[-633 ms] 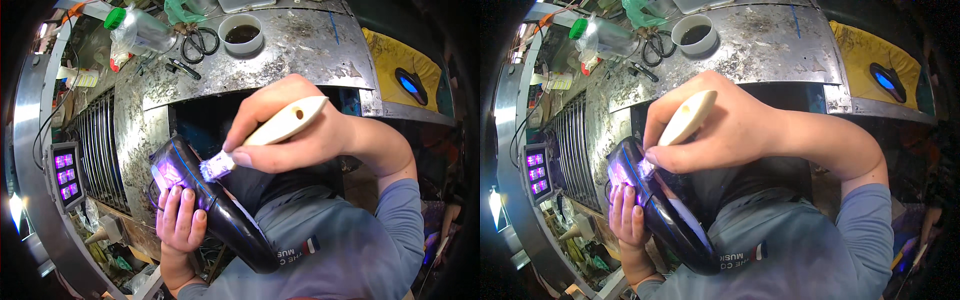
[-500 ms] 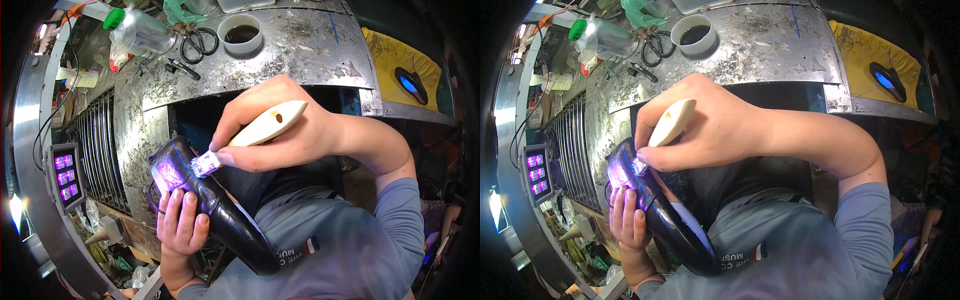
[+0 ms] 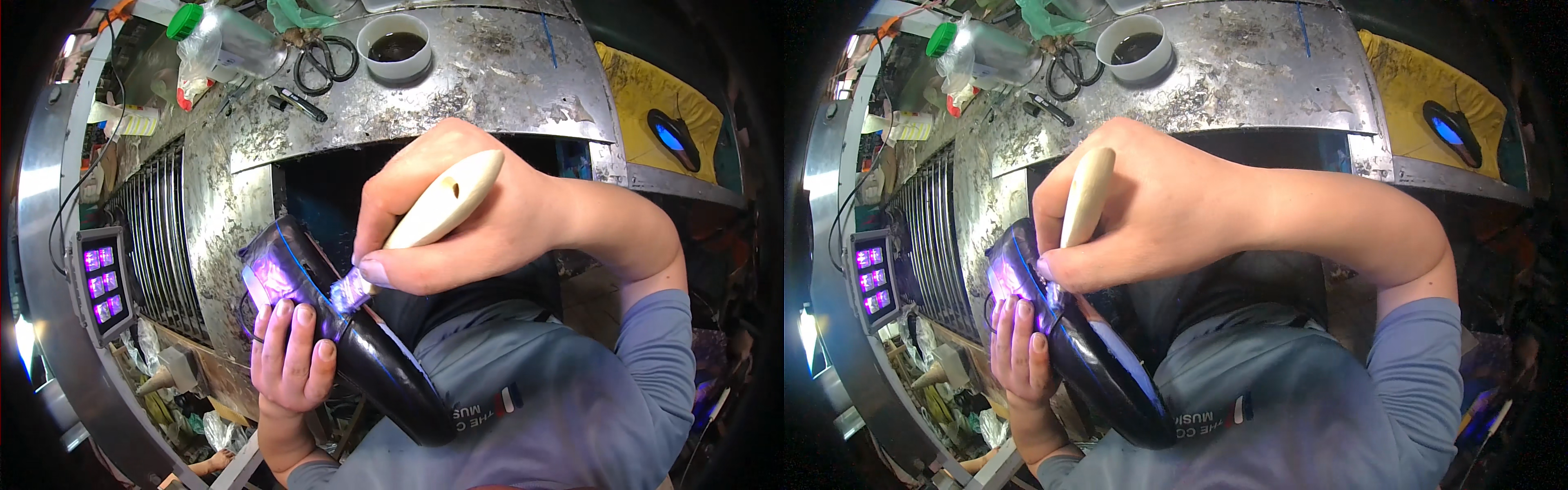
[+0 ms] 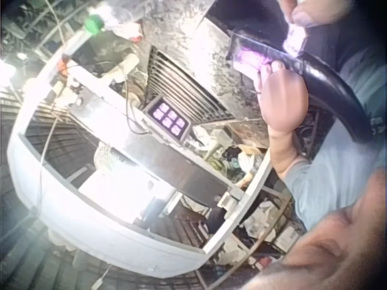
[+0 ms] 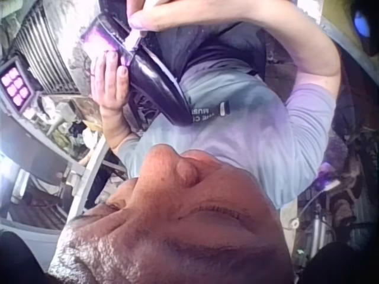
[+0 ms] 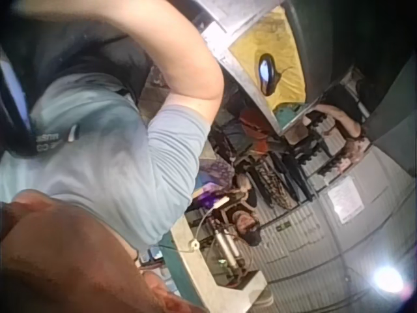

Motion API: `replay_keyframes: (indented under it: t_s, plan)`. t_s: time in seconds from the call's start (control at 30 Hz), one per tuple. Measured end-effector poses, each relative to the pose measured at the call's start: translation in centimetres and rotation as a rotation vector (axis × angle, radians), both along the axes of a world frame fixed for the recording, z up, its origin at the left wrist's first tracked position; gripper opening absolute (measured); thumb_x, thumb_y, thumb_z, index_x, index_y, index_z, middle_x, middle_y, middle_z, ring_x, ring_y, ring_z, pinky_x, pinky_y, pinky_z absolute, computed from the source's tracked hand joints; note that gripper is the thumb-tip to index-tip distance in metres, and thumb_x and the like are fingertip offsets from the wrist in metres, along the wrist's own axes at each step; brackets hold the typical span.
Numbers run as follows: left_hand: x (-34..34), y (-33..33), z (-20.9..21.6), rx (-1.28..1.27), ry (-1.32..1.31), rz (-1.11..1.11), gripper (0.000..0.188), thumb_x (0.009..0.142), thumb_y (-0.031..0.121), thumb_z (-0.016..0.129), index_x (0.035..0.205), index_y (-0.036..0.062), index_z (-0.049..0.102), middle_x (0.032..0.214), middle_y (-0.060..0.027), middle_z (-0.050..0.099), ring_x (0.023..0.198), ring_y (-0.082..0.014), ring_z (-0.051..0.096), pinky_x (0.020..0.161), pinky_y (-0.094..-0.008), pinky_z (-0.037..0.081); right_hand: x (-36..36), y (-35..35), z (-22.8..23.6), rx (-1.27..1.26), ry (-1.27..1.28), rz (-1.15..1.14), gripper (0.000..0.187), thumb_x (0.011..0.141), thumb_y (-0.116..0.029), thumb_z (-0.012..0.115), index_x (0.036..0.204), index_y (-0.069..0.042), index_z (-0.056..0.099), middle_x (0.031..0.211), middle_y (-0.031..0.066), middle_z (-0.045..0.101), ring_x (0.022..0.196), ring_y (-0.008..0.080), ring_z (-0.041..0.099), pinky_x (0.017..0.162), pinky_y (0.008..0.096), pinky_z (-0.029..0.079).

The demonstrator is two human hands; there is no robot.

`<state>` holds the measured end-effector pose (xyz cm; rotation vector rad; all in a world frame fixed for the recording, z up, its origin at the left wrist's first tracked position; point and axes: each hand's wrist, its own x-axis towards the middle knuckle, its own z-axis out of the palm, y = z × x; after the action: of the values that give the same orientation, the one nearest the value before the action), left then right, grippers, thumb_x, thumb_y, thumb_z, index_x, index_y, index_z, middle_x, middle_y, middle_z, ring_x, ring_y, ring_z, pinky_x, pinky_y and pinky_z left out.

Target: The person applies a dark liquid to the sole of a black shoe using a brush, repeatedly dipping the brush into a small container. They handle a plastic bottle and a green cap, then continue applying the liquid to the shoe sole and briefly to the upper part of the shoe.

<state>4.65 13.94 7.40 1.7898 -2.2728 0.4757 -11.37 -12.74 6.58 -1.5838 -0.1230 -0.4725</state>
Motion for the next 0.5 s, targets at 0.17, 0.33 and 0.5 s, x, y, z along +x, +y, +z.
replay_keyframes:
  t_s: [0.17, 0.33, 0.5]
  plan:
    - [0.0, -0.3, -0.3, -0.01, -0.013, 0.025, 0.031, 0.101, 0.008, 0.054, 0.132, 0.0066, 0.048, 0.124, -0.0232, 0.065, 0.11, -0.0418, 0.066, 0.091, -0.0561, 0.057, -0.9, -0.2, 0.4, -0.003, 0.008, 0.025, 0.009, 0.084, -0.011, 0.073, 0.082, -0.002, 0.074, 0.073, 0.0084, 0.072, 0.064, 0.0199, 0.07, 0.059, 0.0299, 0.054]
    - [0.2, -0.6, -0.6, -0.025, -0.019, 0.045, 0.027, 0.101, 0.006, 0.054, 0.128, 0.003, 0.05, 0.122, -0.0246, 0.066, 0.11, -0.042, 0.067, 0.092, -0.0547, 0.057, -1.6, -0.3, 0.9, -0.049, 0.01, 0.046, 0.009, 0.082, -0.011, 0.073, 0.081, -0.003, 0.074, 0.072, 0.0083, 0.072, 0.063, 0.0206, 0.069, 0.058, 0.0304, 0.054]
    - [0.5, -0.9, -0.8, -0.019, -0.013, 0.077, 0.028, 0.099, 0.004, 0.056, 0.126, 0.0004, 0.051, 0.122, -0.0263, 0.066, 0.11, -0.0436, 0.067, 0.093, -0.0534, 0.057, -2.3, -0.1, 1.2, -0.079, -0.029, 0.041, 0.008, 0.081, -0.011, 0.074, 0.08, -0.003, 0.075, 0.071, 0.0084, 0.07, 0.062, 0.0228, 0.068, 0.056, 0.0318, 0.053]
